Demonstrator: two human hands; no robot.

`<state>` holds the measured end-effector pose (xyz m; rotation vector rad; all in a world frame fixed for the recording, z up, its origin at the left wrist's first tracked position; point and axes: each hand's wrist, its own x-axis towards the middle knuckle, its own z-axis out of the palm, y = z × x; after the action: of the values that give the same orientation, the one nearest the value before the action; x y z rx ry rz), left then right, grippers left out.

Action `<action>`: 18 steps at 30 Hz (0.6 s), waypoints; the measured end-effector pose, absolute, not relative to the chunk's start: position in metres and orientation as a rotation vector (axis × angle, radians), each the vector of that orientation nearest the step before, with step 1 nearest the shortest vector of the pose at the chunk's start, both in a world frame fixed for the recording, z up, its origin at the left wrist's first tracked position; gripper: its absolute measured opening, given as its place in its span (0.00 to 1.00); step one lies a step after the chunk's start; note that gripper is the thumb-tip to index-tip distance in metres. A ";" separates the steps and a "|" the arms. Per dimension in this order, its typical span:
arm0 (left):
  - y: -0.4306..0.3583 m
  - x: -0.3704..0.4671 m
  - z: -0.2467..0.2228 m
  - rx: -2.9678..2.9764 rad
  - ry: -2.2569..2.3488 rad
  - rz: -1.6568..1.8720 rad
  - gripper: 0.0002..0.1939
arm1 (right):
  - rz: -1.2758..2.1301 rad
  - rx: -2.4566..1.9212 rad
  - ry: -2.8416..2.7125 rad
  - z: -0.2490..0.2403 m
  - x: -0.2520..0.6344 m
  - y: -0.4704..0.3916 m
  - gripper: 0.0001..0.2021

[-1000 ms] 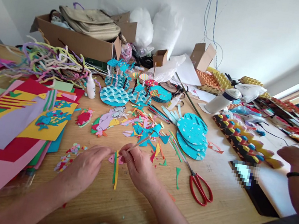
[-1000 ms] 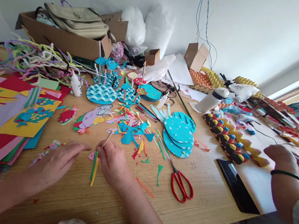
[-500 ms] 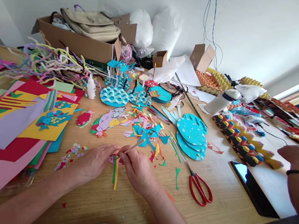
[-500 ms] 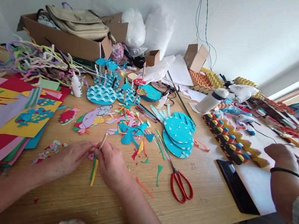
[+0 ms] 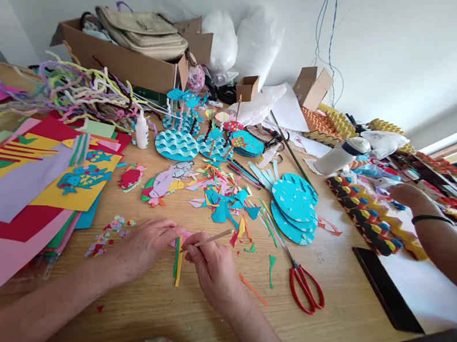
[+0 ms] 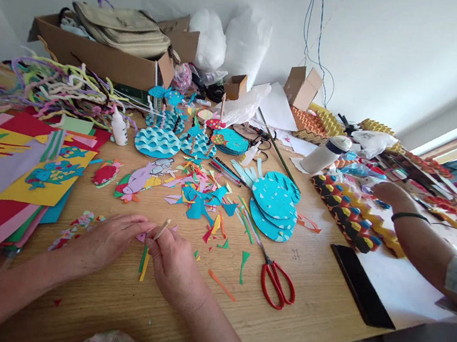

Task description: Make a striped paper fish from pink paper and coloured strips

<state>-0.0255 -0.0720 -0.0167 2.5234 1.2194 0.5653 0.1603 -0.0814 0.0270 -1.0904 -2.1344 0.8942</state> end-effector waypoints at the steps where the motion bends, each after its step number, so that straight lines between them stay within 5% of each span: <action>1: -0.072 -0.025 -0.017 2.517 1.213 0.563 0.21 | 0.877 -1.095 -2.122 0.027 0.160 -0.079 0.08; 18: -0.082 -0.032 -0.004 2.644 1.229 0.627 0.25 | 0.813 -1.111 -2.040 0.033 0.168 -0.070 0.08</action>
<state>-0.0317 -0.0821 -0.0042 2.6436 1.2293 0.6267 0.1677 -0.0698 0.0334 -1.1106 -2.0399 0.8133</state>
